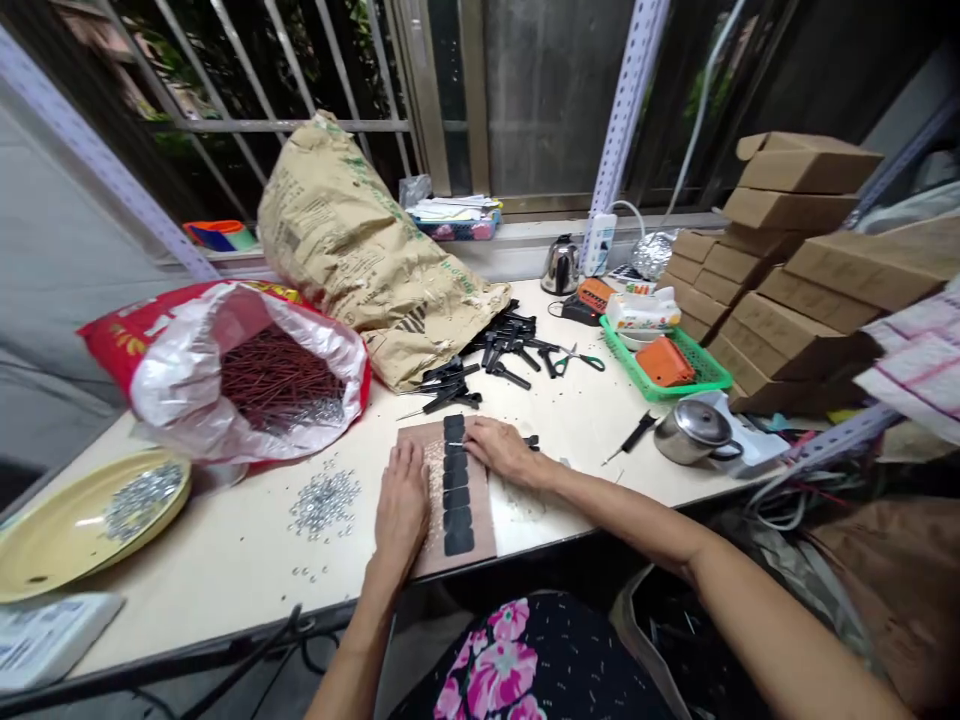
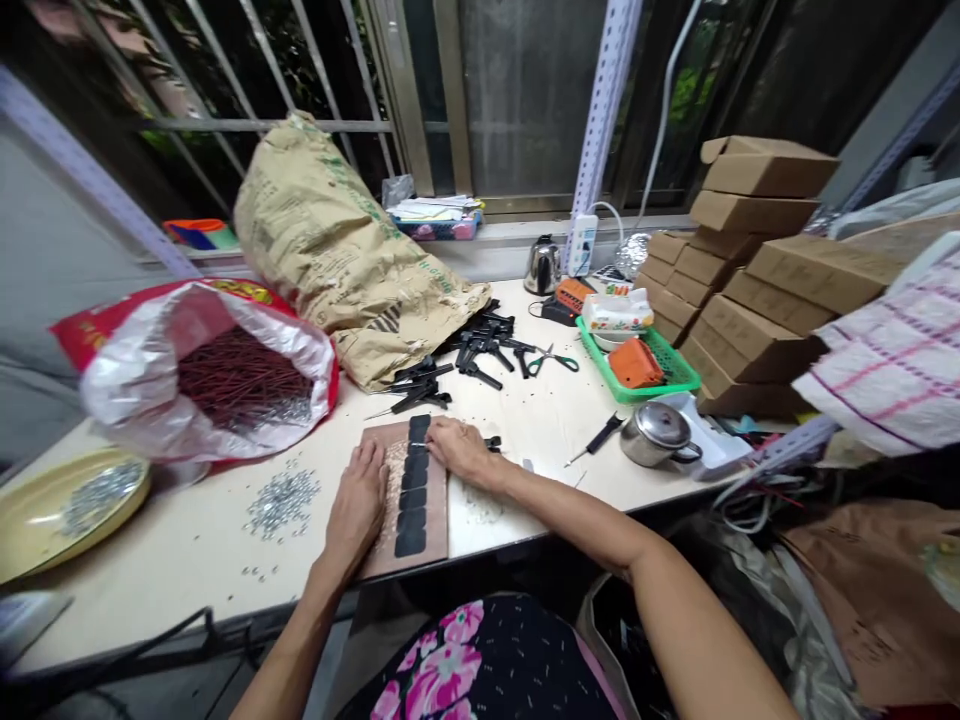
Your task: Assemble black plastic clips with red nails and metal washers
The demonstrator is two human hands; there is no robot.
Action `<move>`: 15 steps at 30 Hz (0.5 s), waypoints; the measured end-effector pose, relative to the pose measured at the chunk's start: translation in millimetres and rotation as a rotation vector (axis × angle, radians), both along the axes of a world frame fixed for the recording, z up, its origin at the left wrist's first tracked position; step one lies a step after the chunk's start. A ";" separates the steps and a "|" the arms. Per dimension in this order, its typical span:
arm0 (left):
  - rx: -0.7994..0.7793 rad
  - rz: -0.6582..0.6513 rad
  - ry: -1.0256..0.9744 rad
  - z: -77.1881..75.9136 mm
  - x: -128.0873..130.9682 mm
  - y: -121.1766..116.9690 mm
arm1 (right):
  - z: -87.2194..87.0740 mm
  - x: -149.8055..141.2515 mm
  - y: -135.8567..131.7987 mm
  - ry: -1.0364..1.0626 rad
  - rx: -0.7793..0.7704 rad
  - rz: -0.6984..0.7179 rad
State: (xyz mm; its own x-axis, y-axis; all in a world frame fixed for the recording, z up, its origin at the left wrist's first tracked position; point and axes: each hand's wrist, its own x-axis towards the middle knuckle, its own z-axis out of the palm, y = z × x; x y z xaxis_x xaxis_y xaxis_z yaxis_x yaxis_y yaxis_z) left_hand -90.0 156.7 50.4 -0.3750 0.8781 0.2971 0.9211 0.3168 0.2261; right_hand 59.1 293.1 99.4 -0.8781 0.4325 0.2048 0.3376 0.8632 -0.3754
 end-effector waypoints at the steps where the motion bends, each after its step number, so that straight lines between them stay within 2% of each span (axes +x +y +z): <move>1: 0.010 -0.001 0.003 -0.8 -0.2 -0.3 | -1.9 0.0 -3.1 -0.004 0.011 0.015; 5: 0.043 0.007 0.010 -5.9 -2.0 -0.5 | -6.3 6.0 -13.7 -0.075 0.163 0.240; 7: 0.040 0.011 0.005 -6.8 -1.6 -0.6 | -5.5 11.0 -15.3 -0.085 0.204 0.254; 9: 0.025 0.010 -0.010 -6.0 -0.2 -0.7 | -4.3 16.6 -17.0 -0.064 0.183 0.172; 10: 0.014 0.003 -0.016 -5.3 0.7 -0.8 | -4.3 19.7 -19.0 -0.060 0.186 0.178; 13: -0.003 0.005 -0.034 -2.4 3.3 -0.9 | -6.3 29.0 -28.0 -0.056 0.182 0.389; 15: -0.007 0.022 -0.046 -0.3 4.9 -1.0 | -7.9 32.8 -31.7 -0.028 0.107 0.421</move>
